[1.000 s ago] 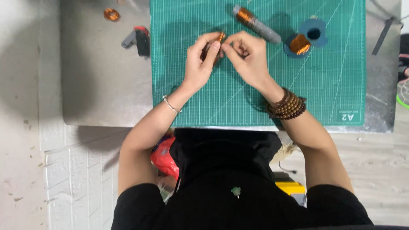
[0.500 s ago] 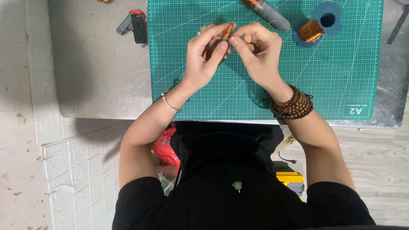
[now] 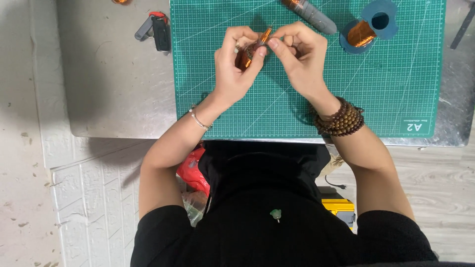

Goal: Winding thin copper wire onto the poles of a small electric motor armature by hand.

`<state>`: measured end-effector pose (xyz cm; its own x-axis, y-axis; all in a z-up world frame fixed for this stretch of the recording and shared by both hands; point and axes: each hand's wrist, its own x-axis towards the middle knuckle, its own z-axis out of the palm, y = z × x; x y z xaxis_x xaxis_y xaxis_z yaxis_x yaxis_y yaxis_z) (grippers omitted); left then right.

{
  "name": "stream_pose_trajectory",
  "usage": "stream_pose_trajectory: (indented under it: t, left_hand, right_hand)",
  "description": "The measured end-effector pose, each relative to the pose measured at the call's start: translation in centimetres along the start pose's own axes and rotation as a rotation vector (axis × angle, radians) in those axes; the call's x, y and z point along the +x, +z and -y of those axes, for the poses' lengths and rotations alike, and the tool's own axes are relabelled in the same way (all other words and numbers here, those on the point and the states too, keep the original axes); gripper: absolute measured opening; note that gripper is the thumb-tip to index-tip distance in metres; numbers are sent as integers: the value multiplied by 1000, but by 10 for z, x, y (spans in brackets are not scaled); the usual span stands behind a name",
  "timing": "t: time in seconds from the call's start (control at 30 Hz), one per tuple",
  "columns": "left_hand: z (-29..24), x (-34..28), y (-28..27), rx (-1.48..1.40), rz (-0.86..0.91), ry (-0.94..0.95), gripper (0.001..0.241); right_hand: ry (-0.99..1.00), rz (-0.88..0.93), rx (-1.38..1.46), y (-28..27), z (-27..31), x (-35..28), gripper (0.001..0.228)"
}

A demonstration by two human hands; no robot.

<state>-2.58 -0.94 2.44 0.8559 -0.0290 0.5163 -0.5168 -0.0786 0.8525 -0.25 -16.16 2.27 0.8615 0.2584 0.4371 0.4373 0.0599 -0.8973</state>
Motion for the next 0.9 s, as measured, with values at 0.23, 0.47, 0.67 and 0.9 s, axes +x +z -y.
stream_pose_trajectory:
  t: [0.23,0.47,0.67,0.9]
  left_hand:
    - [3,4,-3,-135,83,-26,16]
    - [3,6,-3,-399,107,-150,15]
    - [17,3,-5,-306,97,-144,13]
    - [16,4,-7,-204,123,-131,13]
  right_hand:
    - [4,14,13,3,5,0,2]
    - [16,19,20,2,6,0,6]
    - [23,-20,-80,1,1,-2,6]
    - [-7,-36,-85,2,-1,-2,9]
